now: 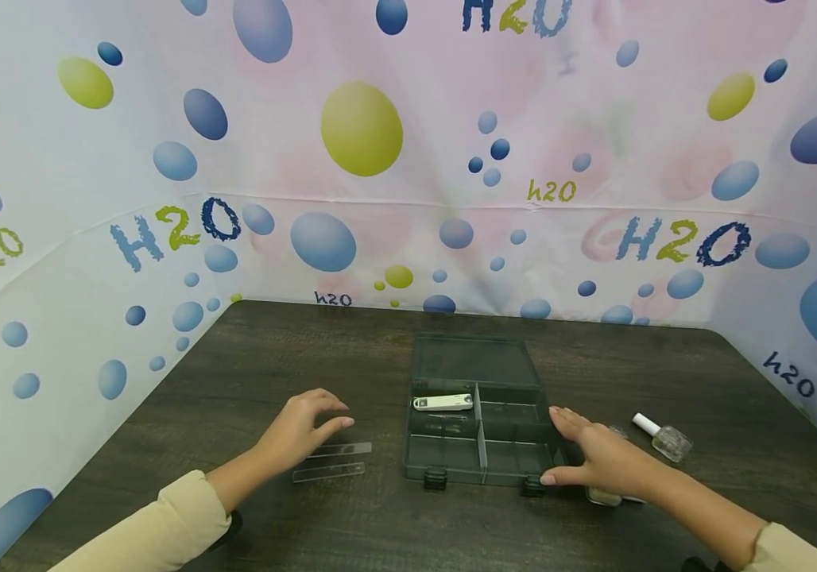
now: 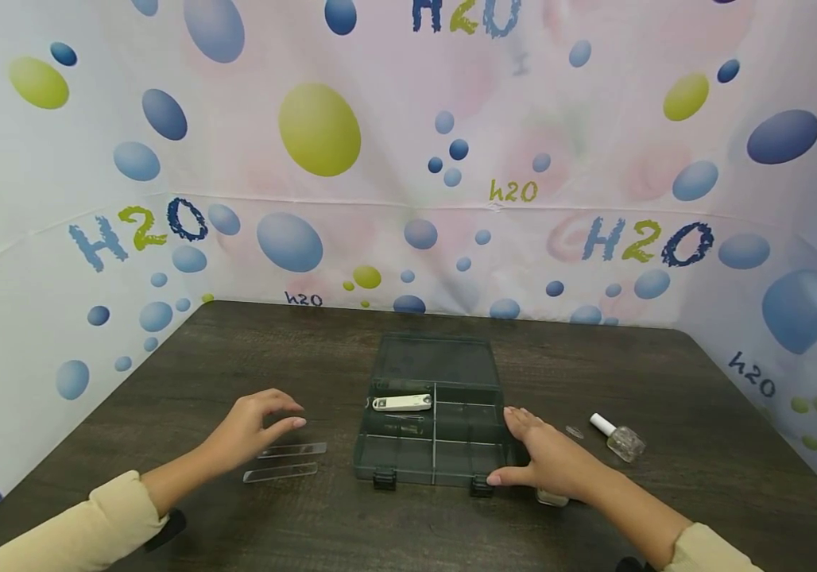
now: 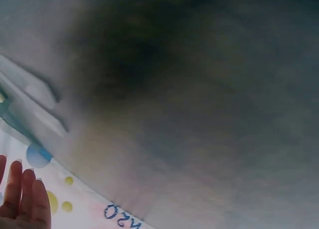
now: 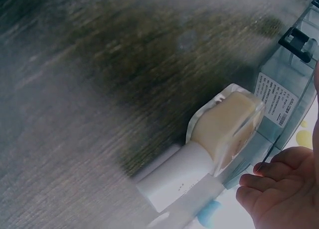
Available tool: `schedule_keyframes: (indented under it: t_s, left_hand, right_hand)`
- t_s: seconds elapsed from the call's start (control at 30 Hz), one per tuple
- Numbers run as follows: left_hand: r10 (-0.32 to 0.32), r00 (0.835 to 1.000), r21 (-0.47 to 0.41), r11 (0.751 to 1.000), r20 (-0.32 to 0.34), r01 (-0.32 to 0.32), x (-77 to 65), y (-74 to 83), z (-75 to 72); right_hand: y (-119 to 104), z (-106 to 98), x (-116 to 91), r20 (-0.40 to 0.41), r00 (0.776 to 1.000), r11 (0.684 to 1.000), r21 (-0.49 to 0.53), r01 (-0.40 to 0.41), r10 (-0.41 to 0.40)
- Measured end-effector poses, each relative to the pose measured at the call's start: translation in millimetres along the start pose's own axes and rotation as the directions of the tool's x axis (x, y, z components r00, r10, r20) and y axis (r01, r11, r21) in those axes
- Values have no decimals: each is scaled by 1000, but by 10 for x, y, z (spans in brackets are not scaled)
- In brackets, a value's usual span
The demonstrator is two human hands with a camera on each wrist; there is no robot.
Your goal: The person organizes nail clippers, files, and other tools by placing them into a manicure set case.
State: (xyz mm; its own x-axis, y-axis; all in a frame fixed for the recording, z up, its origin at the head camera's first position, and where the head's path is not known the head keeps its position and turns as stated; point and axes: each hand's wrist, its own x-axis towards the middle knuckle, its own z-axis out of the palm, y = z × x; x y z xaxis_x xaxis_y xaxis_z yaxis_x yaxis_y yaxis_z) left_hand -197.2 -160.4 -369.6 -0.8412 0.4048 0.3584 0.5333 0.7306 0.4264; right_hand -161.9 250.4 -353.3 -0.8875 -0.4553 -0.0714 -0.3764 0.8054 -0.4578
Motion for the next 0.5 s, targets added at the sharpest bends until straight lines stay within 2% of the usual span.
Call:
schedule_keyframes:
  t_s: [0.27,0.5]
  left_hand:
    - [11,997,31,999,71,-14,-106,-95,-54]
    - [9,990,13,1000,139,-10,-207,-152,-108]
  right_hand:
    - [3,-6,-5,3,1000,1000,2,-3,3]
    - [-13,-20,0,10,1000,1000,-10,-4,4]
